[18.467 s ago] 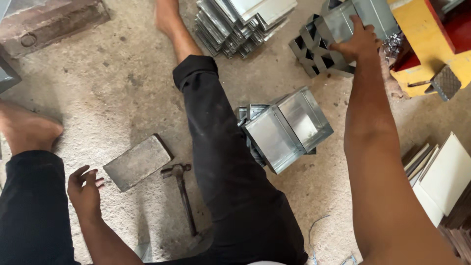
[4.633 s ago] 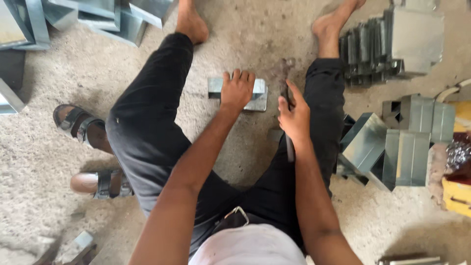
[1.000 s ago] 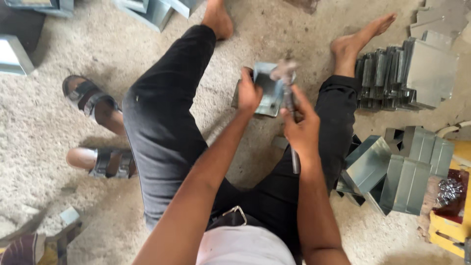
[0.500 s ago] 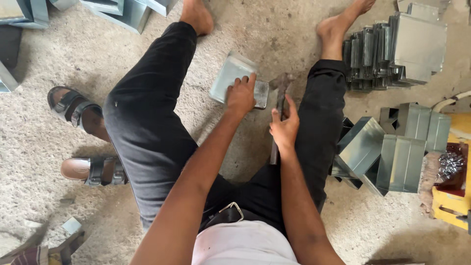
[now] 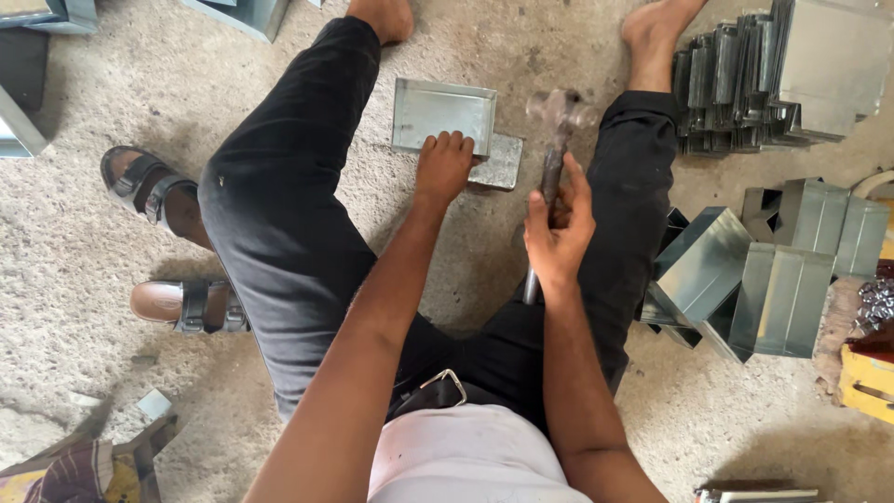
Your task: The person sits on the floor and repeatedly hammers small rectangular metal pieces placed on a metal block. They pick up pieces from a nearby pile, position them, strike them with a hammer, and then place them aside.
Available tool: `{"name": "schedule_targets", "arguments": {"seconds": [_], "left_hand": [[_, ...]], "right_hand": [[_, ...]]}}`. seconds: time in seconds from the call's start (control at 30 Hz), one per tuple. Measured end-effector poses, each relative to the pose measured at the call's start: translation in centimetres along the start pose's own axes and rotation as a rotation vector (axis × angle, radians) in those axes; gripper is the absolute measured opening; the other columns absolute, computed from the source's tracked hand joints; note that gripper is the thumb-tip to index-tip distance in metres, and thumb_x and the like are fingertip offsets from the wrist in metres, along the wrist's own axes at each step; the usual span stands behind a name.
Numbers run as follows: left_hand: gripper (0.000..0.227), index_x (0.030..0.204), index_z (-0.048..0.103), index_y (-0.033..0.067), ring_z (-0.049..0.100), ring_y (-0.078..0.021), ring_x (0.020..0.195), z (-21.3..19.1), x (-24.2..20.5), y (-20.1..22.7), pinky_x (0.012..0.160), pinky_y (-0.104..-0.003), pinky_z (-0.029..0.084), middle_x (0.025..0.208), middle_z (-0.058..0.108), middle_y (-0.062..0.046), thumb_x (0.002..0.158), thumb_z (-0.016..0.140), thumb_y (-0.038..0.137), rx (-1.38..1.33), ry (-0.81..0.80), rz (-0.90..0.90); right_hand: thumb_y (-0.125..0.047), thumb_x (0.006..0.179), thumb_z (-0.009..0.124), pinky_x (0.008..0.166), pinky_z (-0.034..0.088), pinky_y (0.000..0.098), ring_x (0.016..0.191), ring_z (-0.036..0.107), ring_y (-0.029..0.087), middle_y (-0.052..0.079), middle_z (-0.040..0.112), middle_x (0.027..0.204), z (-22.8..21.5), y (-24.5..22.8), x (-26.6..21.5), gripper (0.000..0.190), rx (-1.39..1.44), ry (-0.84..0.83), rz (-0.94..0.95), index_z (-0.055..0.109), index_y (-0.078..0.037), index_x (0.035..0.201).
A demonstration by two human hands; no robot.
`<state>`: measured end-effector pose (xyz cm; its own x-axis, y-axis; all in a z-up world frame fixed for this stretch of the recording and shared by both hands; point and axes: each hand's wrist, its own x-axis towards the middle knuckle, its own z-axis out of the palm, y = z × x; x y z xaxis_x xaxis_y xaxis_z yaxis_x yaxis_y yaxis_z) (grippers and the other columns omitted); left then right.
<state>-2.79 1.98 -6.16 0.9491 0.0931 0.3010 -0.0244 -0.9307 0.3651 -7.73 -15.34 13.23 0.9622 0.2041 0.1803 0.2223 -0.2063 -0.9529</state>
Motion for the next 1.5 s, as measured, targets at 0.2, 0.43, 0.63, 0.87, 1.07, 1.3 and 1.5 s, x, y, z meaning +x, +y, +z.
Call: {"name": "schedule_targets", "arguments": {"seconds": [0.2, 0.43, 0.63, 0.87, 1.07, 1.3, 1.5], "left_hand": [[0.043, 0.087, 0.072, 0.0123, 0.071, -0.0320, 0.062, -5.3, 5.7, 1.7, 0.056, -0.046, 0.054, 0.079, 0.071, -0.014, 0.110, 0.046, 0.038, -0.208, -0.189, -0.256], [0.052, 0.080, 0.077, 0.0122, 0.075, -0.0344, 0.073, -5.2, 5.9, 2.5, 0.065, -0.049, 0.058, 0.081, 0.076, -0.016, 0.103, 0.043, 0.043, -0.035, -0.184, -0.224], [0.052, 0.090, 0.078, 0.0109, 0.074, -0.0376, 0.083, -7.1, 6.7, 2.2, 0.073, -0.050, 0.056, 0.087, 0.074, -0.019, 0.102, 0.044, 0.047, -0.167, -0.219, -0.357], [0.042, 0.098, 0.069, -0.0035, 0.056, -0.0438, 0.070, 2.8, 3.6, 2.2, 0.065, -0.053, 0.044, 0.078, 0.061, -0.022, 0.112, 0.045, 0.028, -0.761, 0.637, -0.245], [0.051, 0.065, 0.051, -0.0009, 0.050, -0.0407, 0.054, 6.5, 3.0, 2.5, 0.055, -0.051, 0.035, 0.060, 0.050, -0.024, 0.109, 0.046, 0.023, -1.144, 0.563, -0.393], [0.023, 0.108, 0.065, -0.0065, 0.051, -0.0403, 0.069, 8.5, 3.0, 2.3, 0.062, -0.052, 0.040, 0.080, 0.058, -0.020, 0.110, 0.046, 0.007, -0.709, 0.826, -0.084], [0.029, 0.129, 0.056, -0.0138, 0.055, -0.0322, 0.071, 8.6, 3.2, 1.8, 0.058, -0.046, 0.045, 0.086, 0.059, -0.017, 0.100, 0.057, -0.011, -0.328, 0.955, 0.005]], "right_hand": [[-0.002, 0.105, 0.067, 0.047, 0.043, 0.0234, 0.059, 0.055, 0.007, 0.004, 0.063, 0.095, -0.8, -2.0, -0.8, 0.058, 0.096, 0.099, 0.082, 0.042, -0.004, 0.157], [-0.007, 0.112, 0.068, 0.057, 0.046, 0.0247, 0.066, 0.056, 0.009, 0.005, 0.062, 0.095, -2.5, -0.1, -0.8, 0.051, -0.164, 0.004, -0.160, 0.044, -0.008, 0.157], [-0.009, 0.100, 0.068, 0.044, 0.039, 0.0243, 0.053, 0.048, 0.007, 0.001, 0.057, 0.081, -0.8, 3.0, -3.2, 0.062, -0.095, -0.075, 0.300, 0.044, -0.013, 0.157], [-0.007, 0.099, 0.067, 0.041, 0.038, 0.0235, 0.052, 0.051, 0.007, 0.004, 0.061, 0.087, -0.5, -3.6, -5.2, 0.065, 0.115, -0.077, 0.377, 0.040, -0.010, 0.158], [-0.005, 0.105, 0.060, 0.046, 0.047, 0.0230, 0.055, 0.056, 0.011, 0.017, 0.066, 0.099, -1.9, -10.8, -3.8, 0.048, 0.149, 0.020, -0.403, 0.044, -0.016, 0.150], [-0.006, 0.107, 0.069, 0.074, 0.057, 0.0307, 0.086, 0.069, 0.022, 0.028, 0.067, 0.116, -0.5, -5.6, -1.3, 0.036, -0.539, -0.213, -0.411, 0.057, 0.004, 0.139], [-0.005, 0.098, 0.070, 0.053, 0.048, 0.0213, 0.059, 0.059, 0.010, 0.012, 0.068, 0.089, -1.8, -7.6, -1.9, 0.047, -0.069, 0.050, 0.010, 0.056, -0.001, 0.142]]}}
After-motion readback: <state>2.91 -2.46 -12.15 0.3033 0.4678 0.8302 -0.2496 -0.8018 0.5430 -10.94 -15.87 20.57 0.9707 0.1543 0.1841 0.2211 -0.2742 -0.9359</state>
